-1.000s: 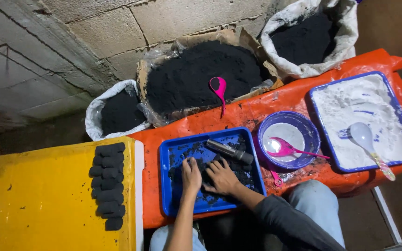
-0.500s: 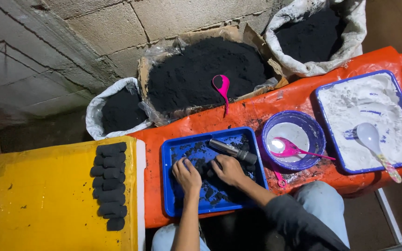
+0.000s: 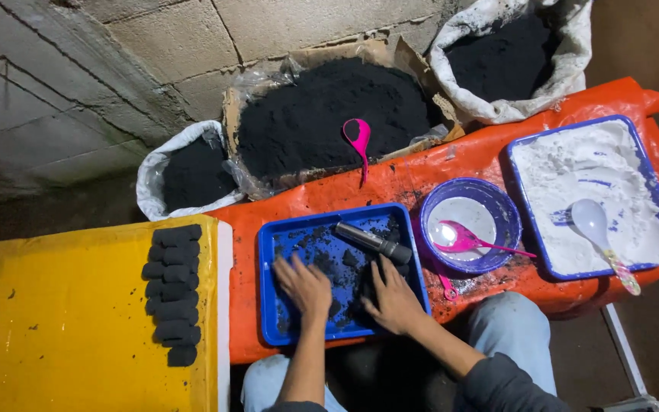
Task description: Hand-molding charcoal briquettes by packing a charcoal mixture into a cylindrical mold and ejecting the finished pieces onto a tray.
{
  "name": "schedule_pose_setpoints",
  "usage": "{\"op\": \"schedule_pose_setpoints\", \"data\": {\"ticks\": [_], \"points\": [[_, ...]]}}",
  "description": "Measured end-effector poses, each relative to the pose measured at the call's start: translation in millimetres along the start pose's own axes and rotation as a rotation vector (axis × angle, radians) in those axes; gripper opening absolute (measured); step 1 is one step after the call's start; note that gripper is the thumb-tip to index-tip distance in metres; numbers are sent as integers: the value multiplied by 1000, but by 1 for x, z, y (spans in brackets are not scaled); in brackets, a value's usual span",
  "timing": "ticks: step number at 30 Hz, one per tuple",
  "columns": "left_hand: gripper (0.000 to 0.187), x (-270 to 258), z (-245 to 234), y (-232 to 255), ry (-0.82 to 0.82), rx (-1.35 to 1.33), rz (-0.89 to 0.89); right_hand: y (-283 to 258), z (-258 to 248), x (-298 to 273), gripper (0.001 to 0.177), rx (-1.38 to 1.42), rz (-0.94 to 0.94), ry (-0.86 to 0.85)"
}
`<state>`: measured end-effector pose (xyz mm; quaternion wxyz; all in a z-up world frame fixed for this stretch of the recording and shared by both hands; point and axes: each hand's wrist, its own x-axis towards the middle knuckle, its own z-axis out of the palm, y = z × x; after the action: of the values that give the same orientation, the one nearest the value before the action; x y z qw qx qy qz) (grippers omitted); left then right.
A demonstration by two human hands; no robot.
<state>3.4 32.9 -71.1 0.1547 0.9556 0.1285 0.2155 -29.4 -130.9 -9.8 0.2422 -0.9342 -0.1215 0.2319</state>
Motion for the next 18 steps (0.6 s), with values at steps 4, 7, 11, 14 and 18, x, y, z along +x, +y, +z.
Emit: {"op": "schedule_pose_setpoints", "data": {"ticks": [4, 7, 11, 14, 18], "points": [[53, 0, 18, -39, -189, 95, -157, 6, 15, 2, 71, -81, -7, 32], [36, 0, 27, -64, -239, 140, -51, 4, 17, -1, 70, -66, -1, 39], [27, -2, 42, -79, -231, -55, -17, 2, 19, 0, 69, -28, 20, 51], [21, -4, 61, -88, -243, -105, -17, -1, 18, 3, 69, -13, 43, 62], [14, -11, 26, -46, -322, -216, -45, 4, 30, 15, 63, -16, 6, 174]]}}
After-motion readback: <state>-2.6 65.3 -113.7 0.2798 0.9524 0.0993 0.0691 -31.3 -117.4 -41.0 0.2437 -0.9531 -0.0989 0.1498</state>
